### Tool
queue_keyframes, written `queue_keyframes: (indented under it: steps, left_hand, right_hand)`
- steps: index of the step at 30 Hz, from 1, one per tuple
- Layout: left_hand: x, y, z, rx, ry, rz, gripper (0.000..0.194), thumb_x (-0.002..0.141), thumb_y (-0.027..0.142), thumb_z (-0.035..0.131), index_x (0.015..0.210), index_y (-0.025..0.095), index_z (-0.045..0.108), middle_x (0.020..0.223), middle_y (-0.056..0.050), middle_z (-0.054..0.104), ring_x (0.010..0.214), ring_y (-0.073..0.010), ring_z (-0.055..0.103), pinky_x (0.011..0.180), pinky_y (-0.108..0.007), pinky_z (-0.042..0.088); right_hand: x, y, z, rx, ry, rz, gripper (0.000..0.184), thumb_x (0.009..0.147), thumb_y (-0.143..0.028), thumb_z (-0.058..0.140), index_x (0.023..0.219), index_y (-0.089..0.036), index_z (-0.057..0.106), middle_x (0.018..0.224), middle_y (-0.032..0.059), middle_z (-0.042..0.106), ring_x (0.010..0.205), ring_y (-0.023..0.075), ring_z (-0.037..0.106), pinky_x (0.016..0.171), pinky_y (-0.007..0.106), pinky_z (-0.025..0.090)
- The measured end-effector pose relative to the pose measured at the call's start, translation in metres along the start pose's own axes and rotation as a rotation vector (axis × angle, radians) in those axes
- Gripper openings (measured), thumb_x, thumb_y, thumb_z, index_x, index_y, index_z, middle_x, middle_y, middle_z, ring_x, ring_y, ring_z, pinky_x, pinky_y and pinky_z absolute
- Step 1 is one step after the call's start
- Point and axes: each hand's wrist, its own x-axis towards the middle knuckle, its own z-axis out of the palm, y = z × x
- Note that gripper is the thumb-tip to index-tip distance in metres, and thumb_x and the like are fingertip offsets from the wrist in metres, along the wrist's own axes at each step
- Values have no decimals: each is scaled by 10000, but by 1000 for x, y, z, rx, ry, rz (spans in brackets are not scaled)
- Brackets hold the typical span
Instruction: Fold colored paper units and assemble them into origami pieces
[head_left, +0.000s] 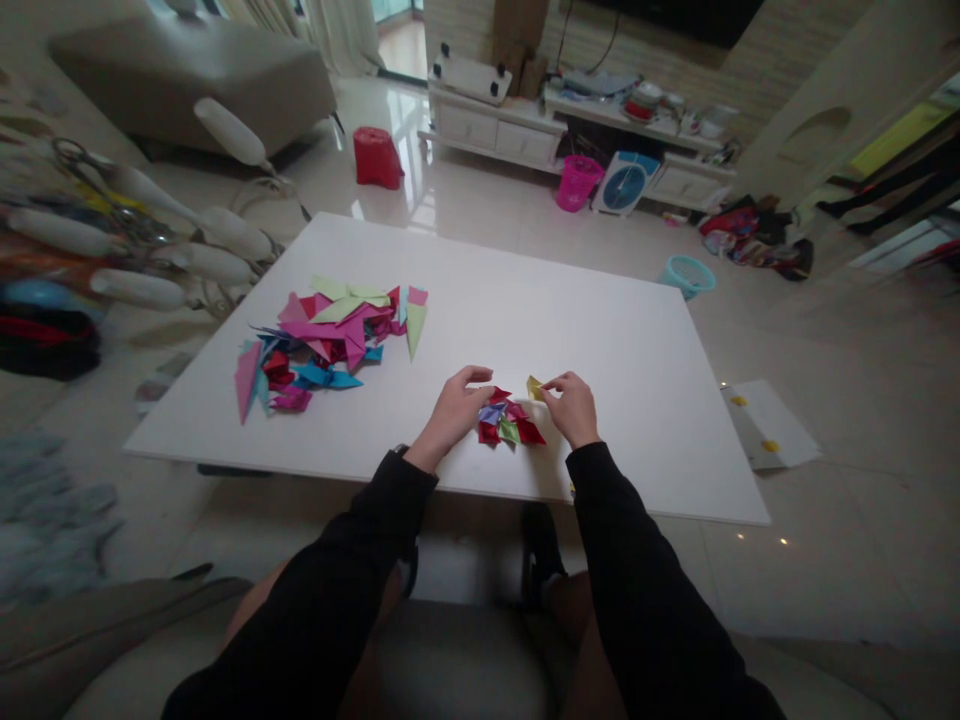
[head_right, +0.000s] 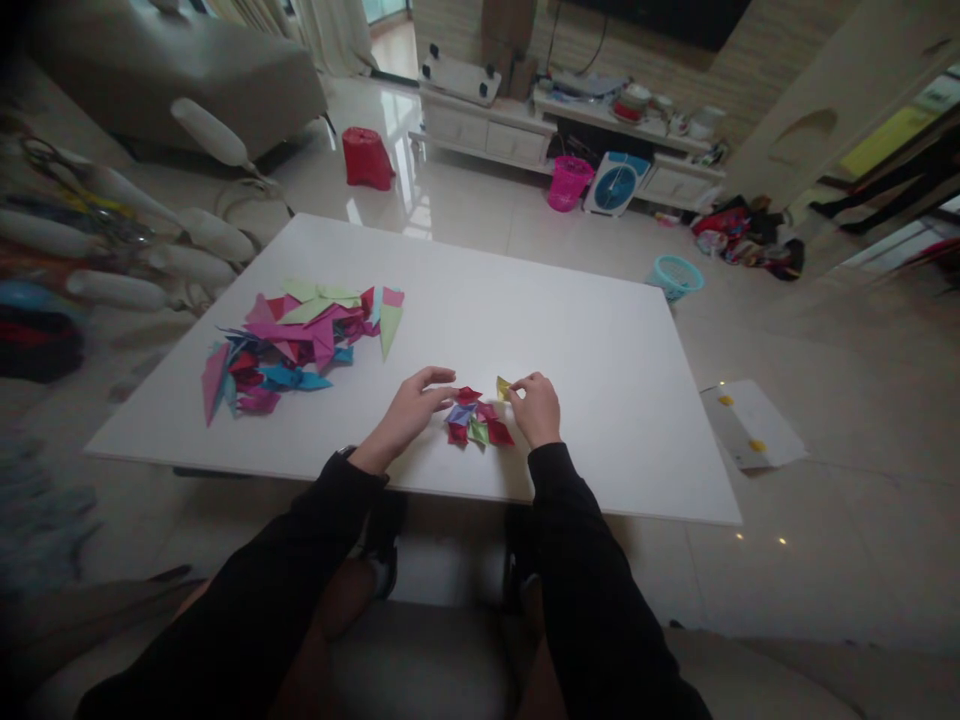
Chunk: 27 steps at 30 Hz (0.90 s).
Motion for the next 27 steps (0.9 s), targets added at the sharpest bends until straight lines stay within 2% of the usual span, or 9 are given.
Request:
queue_keyframes:
  steps: [4,11,15,19,23,27]
  left_hand:
    - [0,4,-8,-31,11,-10,226,761,234,685,975,162,680,1156,-98,675,943,-212,676,850,-367,576]
    - [-5,13,-12,-37,29,-23,188,772,183,637,955,157,671,1115,-101,675,909,-207,679,827,-364,568]
    - [-5,12,-14,-18,21,-5,187,770,177,632,951,163,674,1089,-93,678,923,-211,670,836,-359,556]
    - [0,7,-18,46,14,11,197,767,188,637,957,168,681,1087,-94,683,940,-215,657,857,-361,538]
    - [13,-3,-37,182,71,15,190,776,205,619,957,176,672,1086,-92,693,915,-212,640,911,-387,511]
    - [34,-16,-76,412,218,0,185,778,236,628,954,181,642,1073,-107,683,1019,-262,618,1029,-442,448]
  right_hand:
    - [-2,4,15,-143,-76,16,202,904,-275,610,822,-206,781,903,78,657,894,219,598,781,327,472]
    - [-6,4,25,-232,-198,61,215,896,-293,612,856,-199,800,960,109,654,920,240,595,766,332,453]
    - [-8,6,24,-224,-287,61,202,880,-309,626,869,-212,802,965,94,649,911,222,605,771,313,436]
    - [-8,5,16,-207,-298,68,233,879,-356,619,939,-203,784,983,85,671,868,208,613,743,305,426]
    - [-7,5,7,-181,-258,63,226,876,-336,606,960,-192,760,1019,82,689,832,198,618,767,315,436]
    - [-5,7,-2,-134,-225,59,218,882,-333,585,948,-196,741,994,70,690,825,197,619,798,326,440]
